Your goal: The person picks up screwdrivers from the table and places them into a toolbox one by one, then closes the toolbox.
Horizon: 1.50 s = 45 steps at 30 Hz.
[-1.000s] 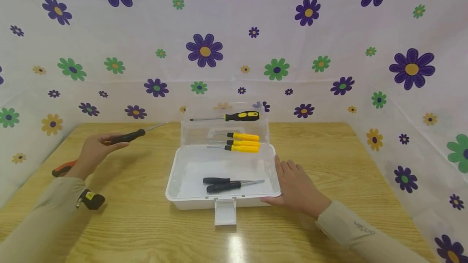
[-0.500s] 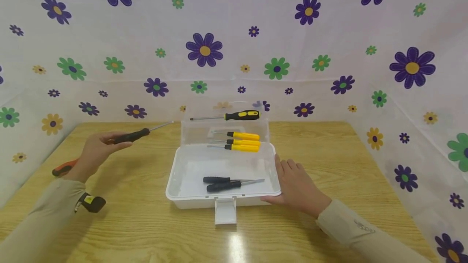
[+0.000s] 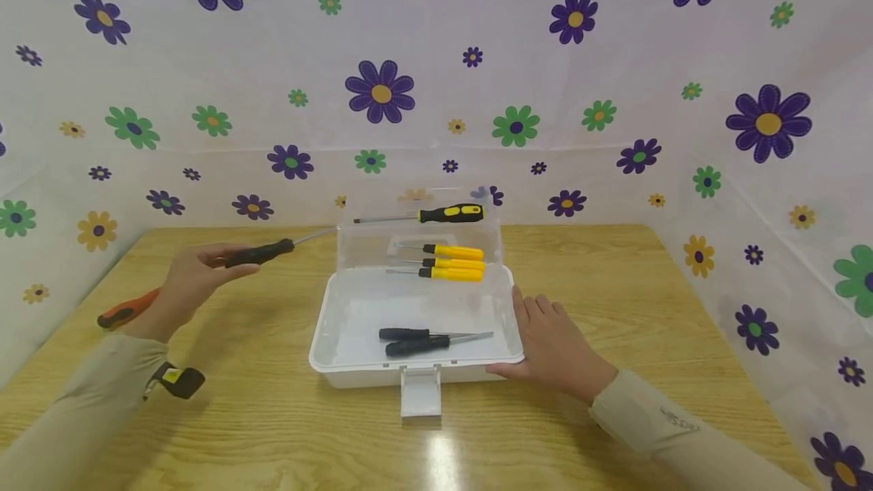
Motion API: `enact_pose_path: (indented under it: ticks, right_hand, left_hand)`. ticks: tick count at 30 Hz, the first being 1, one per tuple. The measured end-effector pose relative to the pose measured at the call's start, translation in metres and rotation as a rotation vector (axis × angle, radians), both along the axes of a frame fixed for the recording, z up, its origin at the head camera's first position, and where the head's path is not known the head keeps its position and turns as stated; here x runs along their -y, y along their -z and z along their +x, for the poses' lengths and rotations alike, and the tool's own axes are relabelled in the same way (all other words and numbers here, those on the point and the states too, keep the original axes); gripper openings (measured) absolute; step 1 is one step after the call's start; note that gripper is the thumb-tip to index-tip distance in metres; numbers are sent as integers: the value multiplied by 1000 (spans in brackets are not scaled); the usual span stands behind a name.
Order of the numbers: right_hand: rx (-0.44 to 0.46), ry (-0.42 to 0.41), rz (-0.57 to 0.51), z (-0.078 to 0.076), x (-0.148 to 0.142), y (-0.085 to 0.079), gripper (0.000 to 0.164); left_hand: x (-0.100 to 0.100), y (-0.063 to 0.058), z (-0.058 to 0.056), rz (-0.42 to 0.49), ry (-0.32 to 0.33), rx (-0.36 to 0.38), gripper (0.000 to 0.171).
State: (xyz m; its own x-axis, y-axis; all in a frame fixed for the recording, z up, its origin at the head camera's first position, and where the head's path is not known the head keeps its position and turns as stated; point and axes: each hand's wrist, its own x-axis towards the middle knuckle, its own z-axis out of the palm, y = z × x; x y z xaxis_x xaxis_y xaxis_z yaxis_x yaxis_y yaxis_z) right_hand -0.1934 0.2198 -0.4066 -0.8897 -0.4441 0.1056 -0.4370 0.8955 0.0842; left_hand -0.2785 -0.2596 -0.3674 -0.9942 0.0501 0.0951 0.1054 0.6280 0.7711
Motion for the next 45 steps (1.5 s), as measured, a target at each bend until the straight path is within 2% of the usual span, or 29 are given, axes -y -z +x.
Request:
enact_pose_path:
  ticks: [5,15,24,30,38,45]
  right_hand:
    - [0,4,2,0,0,-1,108]
    - [-21,-1,19,-1,-1,1,109]
    - [-25,-3,21,-1,0,1,109]
    - [-40,-14,22,-1,-1,2,111]
    - [-15,-1,22,-1,-1,1,111]
    - [-30,-7,4,-1,-1,2,109]
  left_hand:
    - [-15,-5,3,-2,25,-3,54]
    - [-32,2,0,17,66,-27,49]
    - [-48,1,2,8,101,-27,48]
    - [-56,-1,6,14,122,-34,46]
    - [-69,-4,11,6,147,-55,38]
    - [-79,-7,15,-30,158,-45,38]
